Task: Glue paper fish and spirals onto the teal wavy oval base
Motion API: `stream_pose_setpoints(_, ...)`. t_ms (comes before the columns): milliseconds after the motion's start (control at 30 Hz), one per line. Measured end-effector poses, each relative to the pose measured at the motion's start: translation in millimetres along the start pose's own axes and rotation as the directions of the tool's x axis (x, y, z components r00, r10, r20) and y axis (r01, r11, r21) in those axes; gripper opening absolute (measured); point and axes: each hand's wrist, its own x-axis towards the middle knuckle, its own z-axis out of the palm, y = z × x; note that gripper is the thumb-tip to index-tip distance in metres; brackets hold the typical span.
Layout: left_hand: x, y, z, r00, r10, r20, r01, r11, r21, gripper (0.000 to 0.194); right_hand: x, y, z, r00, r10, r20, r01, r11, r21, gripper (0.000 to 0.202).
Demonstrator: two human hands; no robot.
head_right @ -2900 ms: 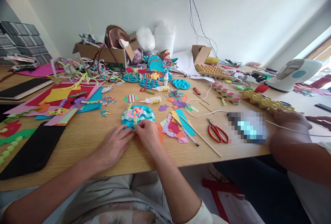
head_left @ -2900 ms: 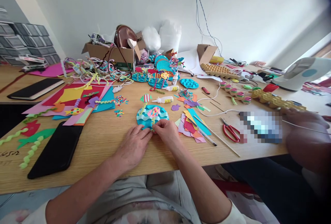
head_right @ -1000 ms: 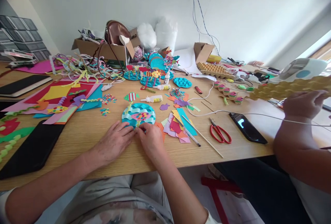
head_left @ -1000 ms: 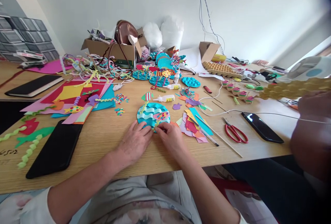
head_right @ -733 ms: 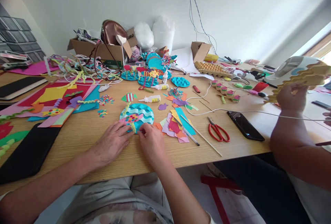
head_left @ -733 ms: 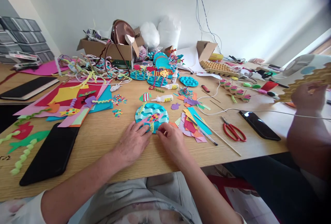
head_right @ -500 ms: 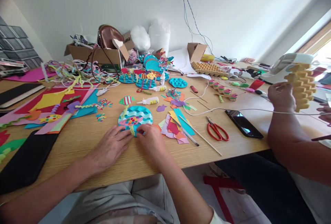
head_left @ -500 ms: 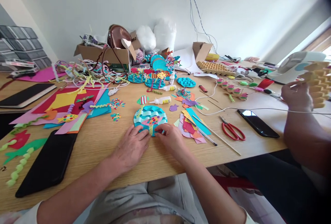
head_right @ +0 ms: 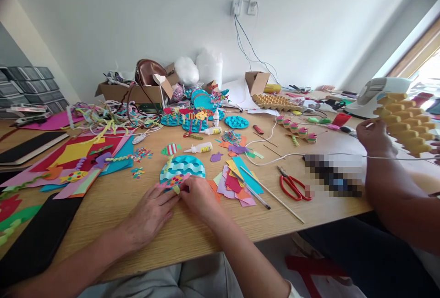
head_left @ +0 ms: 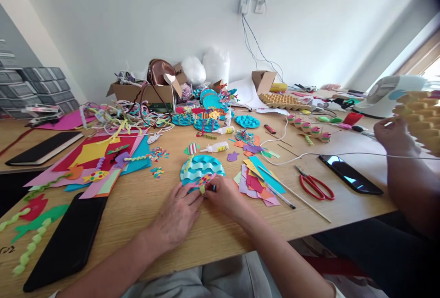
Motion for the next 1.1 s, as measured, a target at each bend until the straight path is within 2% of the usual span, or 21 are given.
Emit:
stream_pose_setpoints(100,-0.3,0.5,0.0,1.000,0.005,0.006,-0.005,1.000,0.002,0.029,0.3,-1.7,1.3,1.000,0.002,0.009,-0.002,1.000,-0.025,0.012)
stream_pose_setpoints(333,-2.4,-1.5,5.4,0.998,0.029,-0.058,-0.027,0.999,0.042,0.026,-0.4,-3.1,9.1,0.998,0.052,-0.017,-0.053,0.998,-0.044,0.011)
stream_pose_setpoints(533,-1.1,-1.8,-0.2,0.998,0.053,-0.034,-0.052,0.997,0.050,0.027,-4.8,-2.1,-4.1,0.996,0.092,-0.006,-0.092,0.995,-0.041,0.007)
stream_pose_setpoints(667,-1.1,-2.7,-1.3,0.998,0.064,-0.027,-0.064,0.998,0.026,0.028,-18.9,2.0,-11.4,1.000,0.012,-0.007,-0.012,0.994,-0.105,0.014)
stream_pose_setpoints(800,-2.0,-3.5,0.1,0.997,0.062,-0.035,-0.062,0.998,0.017,0.030,-35.4,3.9,-6.7,0.995,-0.100,0.013,0.101,0.988,-0.118,0.025)
stream_pose_setpoints(1100,-3.5,-6.4,4.7,0.998,0.050,-0.028,-0.050,0.999,-0.001,0.034,-36.9,-1.4,2.3,0.990,-0.124,0.074,0.141,0.931,-0.337,0.029)
